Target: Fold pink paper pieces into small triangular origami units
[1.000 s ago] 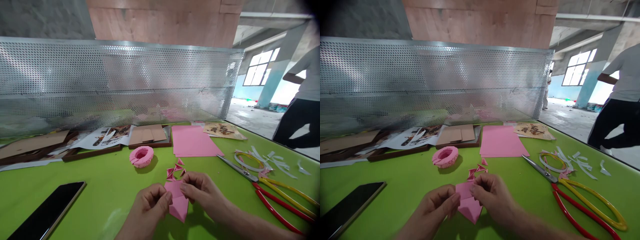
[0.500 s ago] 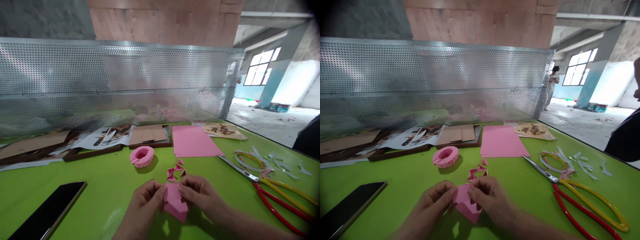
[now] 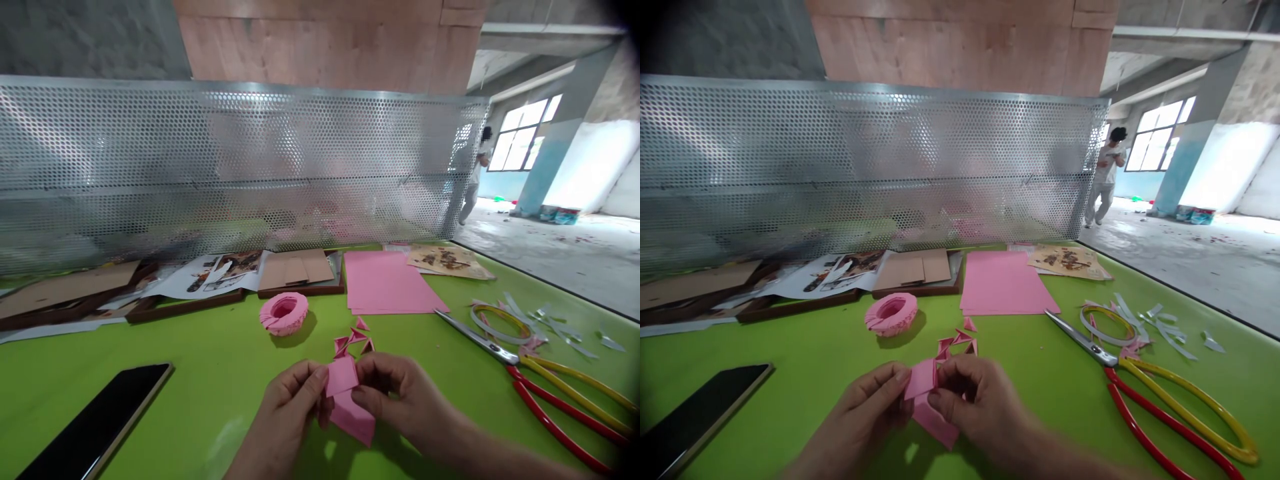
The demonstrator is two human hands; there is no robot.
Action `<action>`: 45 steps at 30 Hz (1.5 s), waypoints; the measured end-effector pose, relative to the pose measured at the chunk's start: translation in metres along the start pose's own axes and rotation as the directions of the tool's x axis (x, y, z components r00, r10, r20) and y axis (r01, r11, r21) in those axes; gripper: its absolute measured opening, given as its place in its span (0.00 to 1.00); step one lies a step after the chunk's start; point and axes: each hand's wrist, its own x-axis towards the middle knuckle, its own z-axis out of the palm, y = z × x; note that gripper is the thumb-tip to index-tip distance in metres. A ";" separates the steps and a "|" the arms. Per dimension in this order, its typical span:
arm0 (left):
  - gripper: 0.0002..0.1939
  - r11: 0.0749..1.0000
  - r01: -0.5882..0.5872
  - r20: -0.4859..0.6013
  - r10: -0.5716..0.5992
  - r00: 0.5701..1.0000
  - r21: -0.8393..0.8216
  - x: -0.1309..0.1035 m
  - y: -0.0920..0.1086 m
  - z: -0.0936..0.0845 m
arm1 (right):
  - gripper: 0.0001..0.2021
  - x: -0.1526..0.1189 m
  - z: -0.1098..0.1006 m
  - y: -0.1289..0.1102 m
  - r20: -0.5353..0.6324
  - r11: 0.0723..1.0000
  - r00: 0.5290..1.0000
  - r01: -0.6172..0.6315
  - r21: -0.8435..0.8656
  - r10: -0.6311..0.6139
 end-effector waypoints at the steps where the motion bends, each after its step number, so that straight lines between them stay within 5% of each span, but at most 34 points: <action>1: 0.09 1.000 0.001 -0.002 -0.001 1.000 -0.013 0.000 0.000 0.000 | 0.01 0.000 0.000 0.000 0.008 1.000 1.000 0.001 0.000 -0.001; 8: 0.05 0.971 -0.115 -0.036 0.126 0.991 0.211 -0.012 0.008 0.014 | 0.07 0.004 -0.002 0.002 -0.071 0.985 0.989 -0.123 0.117 0.132; 11: 0.15 0.885 -0.194 -0.056 0.239 0.969 0.423 -0.015 0.007 0.019 | 0.12 0.003 -0.003 0.004 -0.070 0.972 0.986 -0.133 0.196 0.150; 14: 0.12 0.818 -0.251 -0.042 0.317 0.948 0.518 -0.015 0.004 0.019 | 0.14 0.001 -0.001 0.007 -0.016 0.949 0.987 -0.146 0.278 0.157; 19: 0.05 0.885 -0.310 0.020 0.323 0.946 0.347 -0.015 0.008 0.018 | 0.18 0.000 0.003 0.013 -0.026 0.976 0.992 -0.118 0.183 0.125; 28: 0.11 0.961 -0.029 -0.155 0.074 0.985 0.276 -0.012 0.012 0.011 | 0.11 -0.006 0.003 0.002 0.019 0.980 1.000 0.018 -0.200 -0.014; 32: 0.10 0.984 -0.020 -0.116 0.041 0.992 0.178 -0.006 0.009 0.006 | 0.08 -0.008 -0.003 -0.001 -0.076 0.870 0.971 0.165 -0.465 -0.225; 35: 0.13 0.987 -0.033 -0.029 0.038 0.999 0.160 -0.001 0.007 0.004 | 0.14 -0.007 -0.007 -0.003 0.073 0.698 0.903 0.376 -0.610 -0.423; 38: 0.13 0.990 -0.031 -0.009 0.033 0.999 0.139 -0.002 0.005 0.006 | 0.10 -0.008 -0.009 -0.008 0.241 0.554 0.850 0.495 -0.669 -0.469; 42: 0.12 0.999 -0.004 -0.007 0.003 1.000 -0.037 -0.008 0.007 0.011 | 0.07 -0.008 -0.010 -0.014 0.250 0.528 0.838 0.508 -0.680 -0.485; 45: 0.16 0.999 -0.025 0.095 0.029 0.995 -0.043 -0.011 0.011 0.013 | 0.08 -0.008 -0.012 -0.014 0.248 0.542 0.843 0.505 -0.672 -0.478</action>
